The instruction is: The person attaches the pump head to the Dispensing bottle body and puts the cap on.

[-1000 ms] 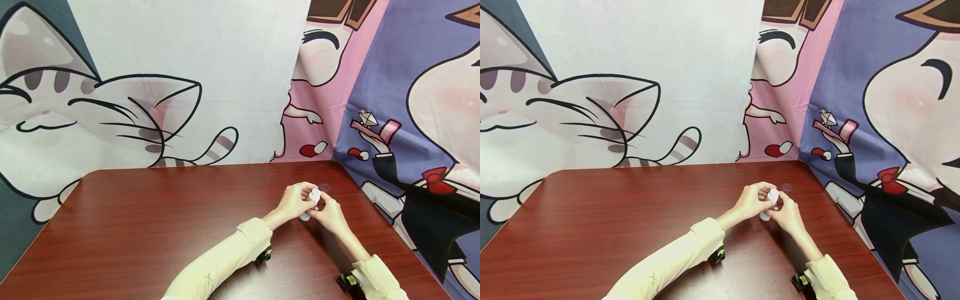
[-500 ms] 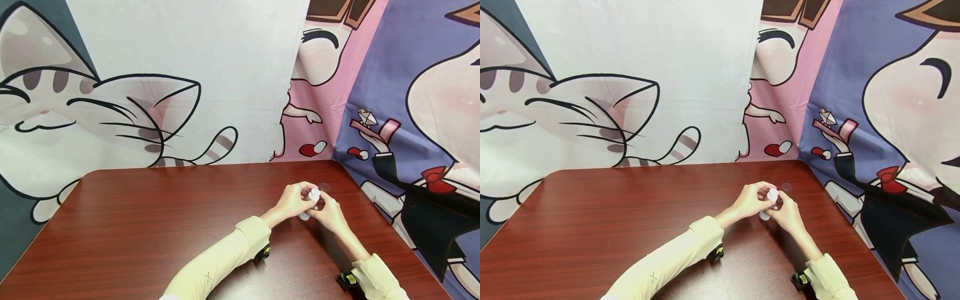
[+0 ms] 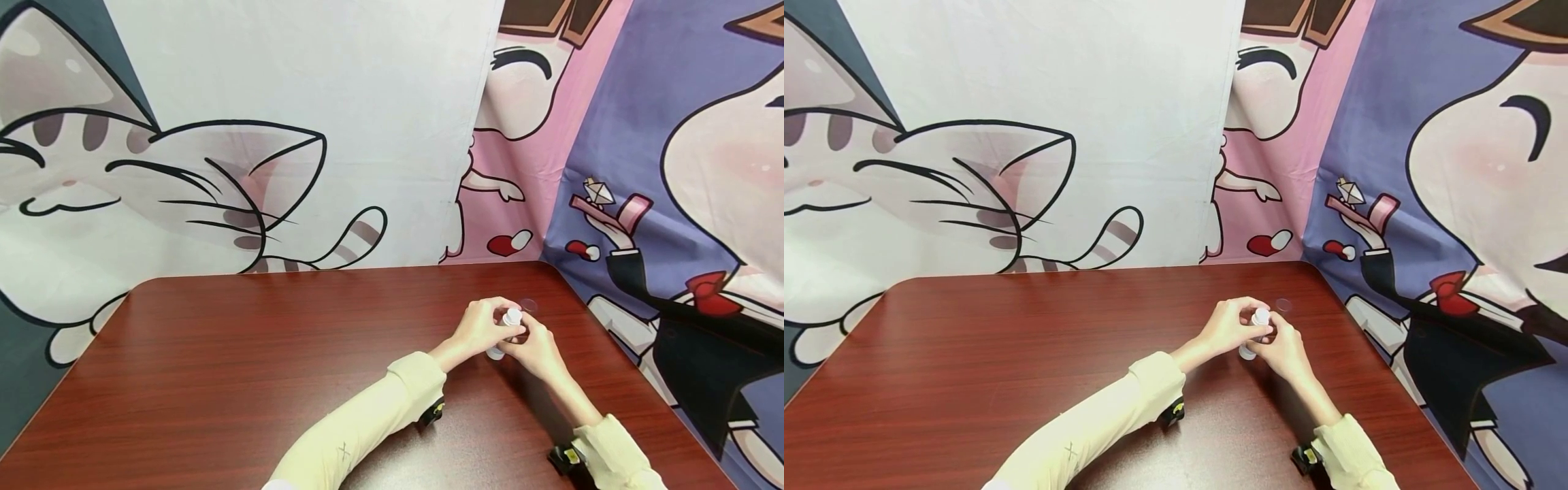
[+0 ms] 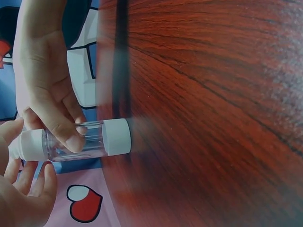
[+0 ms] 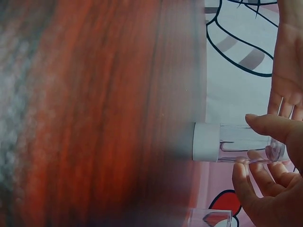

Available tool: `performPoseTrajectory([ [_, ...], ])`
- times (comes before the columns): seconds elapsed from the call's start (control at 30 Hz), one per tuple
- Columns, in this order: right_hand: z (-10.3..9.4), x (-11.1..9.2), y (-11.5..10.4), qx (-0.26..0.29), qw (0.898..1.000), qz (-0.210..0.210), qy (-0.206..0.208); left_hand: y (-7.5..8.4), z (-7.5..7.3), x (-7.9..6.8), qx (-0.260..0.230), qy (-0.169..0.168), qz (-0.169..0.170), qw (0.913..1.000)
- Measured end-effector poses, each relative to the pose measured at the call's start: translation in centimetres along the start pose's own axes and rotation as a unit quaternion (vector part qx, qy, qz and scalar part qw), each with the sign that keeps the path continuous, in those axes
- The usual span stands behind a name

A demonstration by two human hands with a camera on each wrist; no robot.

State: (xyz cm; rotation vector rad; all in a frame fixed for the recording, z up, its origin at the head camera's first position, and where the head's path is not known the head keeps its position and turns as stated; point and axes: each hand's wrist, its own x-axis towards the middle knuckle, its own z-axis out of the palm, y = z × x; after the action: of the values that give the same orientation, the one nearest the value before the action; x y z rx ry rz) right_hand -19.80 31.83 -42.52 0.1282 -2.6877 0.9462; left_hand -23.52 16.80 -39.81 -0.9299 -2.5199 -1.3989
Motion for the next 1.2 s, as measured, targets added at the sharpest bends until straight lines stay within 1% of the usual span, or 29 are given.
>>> performPoseTrajectory([
  [0.2, -0.05, -0.09, -0.13, 0.020, 1.000, 0.012, -0.015, -0.06, -0.15, 0.01, 0.015, 0.005, 0.005, 0.9999],
  [0.4, -0.03, -0.03, -0.16, 0.021, 1.000, 0.016, -0.015, -0.01, -0.18, -0.07, 0.010, -0.001, -0.002, 0.9999],
  [0.53, 0.03, 0.04, -0.13, 0.035, 0.999, 0.021, -0.019, -0.01, -0.19, -0.12, -0.005, -0.001, -0.006, 1.0000],
  [0.7, 0.01, -0.04, -0.15, 0.042, 0.999, 0.022, -0.025, -0.21, -0.21, -0.15, -0.034, -0.001, 0.001, 0.9994],
  [0.87, 0.05, 0.04, -0.09, 0.040, 0.999, 0.021, -0.022, -0.18, -0.55, -0.19, -0.043, -0.018, 0.012, 0.9989],
  [1.03, 0.08, 0.10, -0.01, 0.028, 0.999, 0.017, -0.016, -0.14, -0.87, -0.05, 0.002, -0.040, 0.038, 0.9985],
  [1.13, 0.07, 0.10, 0.03, 0.020, 1.000, 0.014, -0.012, -0.02, -0.87, 0.22, 0.032, -0.038, 0.044, 0.9978],
  [1.2, 0.05, 0.08, 0.04, 0.019, 1.000, 0.013, -0.011, 0.14, -0.84, 0.42, 0.041, -0.031, 0.038, 0.9980],
])
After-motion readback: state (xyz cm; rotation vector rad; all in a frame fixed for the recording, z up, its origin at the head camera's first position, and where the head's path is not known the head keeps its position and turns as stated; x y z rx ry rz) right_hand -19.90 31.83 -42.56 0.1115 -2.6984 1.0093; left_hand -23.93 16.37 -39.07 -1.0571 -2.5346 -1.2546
